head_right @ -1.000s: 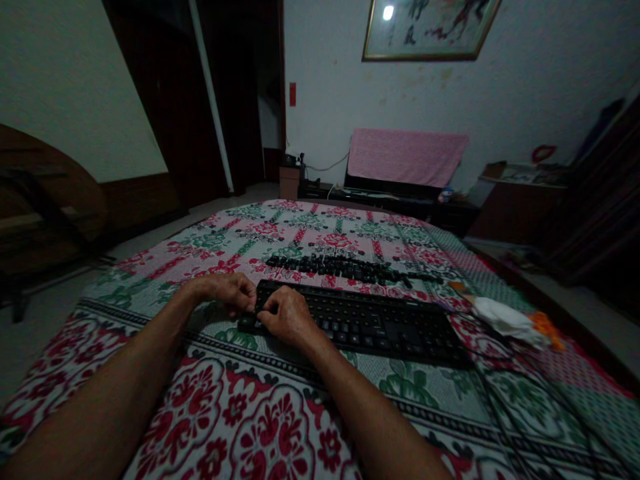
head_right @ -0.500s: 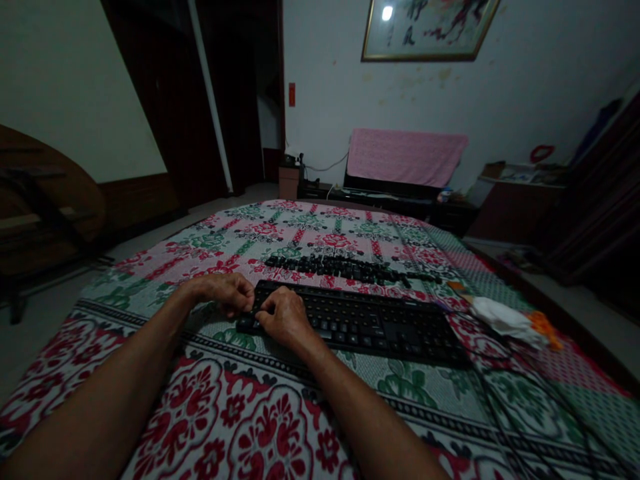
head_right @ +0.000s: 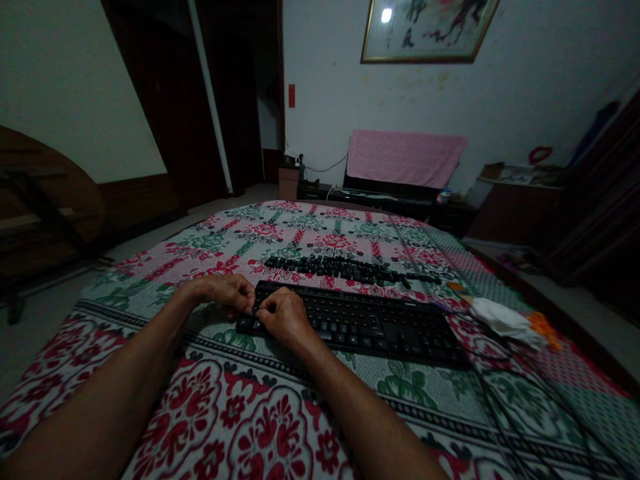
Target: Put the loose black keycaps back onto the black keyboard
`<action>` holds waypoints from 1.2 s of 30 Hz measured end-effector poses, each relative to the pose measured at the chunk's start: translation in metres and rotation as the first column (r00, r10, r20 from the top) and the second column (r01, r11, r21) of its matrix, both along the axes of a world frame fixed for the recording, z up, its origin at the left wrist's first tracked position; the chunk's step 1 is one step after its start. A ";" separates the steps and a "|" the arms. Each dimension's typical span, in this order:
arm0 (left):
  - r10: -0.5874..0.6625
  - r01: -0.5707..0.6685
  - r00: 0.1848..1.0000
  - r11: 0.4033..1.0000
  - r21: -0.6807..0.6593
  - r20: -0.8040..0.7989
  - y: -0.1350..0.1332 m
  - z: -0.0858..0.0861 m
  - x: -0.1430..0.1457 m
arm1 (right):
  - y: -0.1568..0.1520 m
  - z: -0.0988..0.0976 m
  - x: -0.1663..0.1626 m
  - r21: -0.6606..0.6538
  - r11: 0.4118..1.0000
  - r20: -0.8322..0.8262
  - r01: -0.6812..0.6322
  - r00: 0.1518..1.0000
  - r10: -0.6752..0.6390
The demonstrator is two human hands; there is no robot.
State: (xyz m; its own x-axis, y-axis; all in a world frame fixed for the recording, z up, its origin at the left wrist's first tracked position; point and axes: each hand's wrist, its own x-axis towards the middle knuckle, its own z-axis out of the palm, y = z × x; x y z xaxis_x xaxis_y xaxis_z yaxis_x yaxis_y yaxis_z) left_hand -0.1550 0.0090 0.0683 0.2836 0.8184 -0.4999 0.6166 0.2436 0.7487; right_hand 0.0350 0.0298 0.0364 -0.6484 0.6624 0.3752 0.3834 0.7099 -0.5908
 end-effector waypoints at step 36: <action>0.392 -0.402 0.915 0.874 0.275 0.093 0.012 -0.038 -0.025 | 0.055 -0.013 0.039 0.249 0.924 0.133 0.289 0.935 -0.328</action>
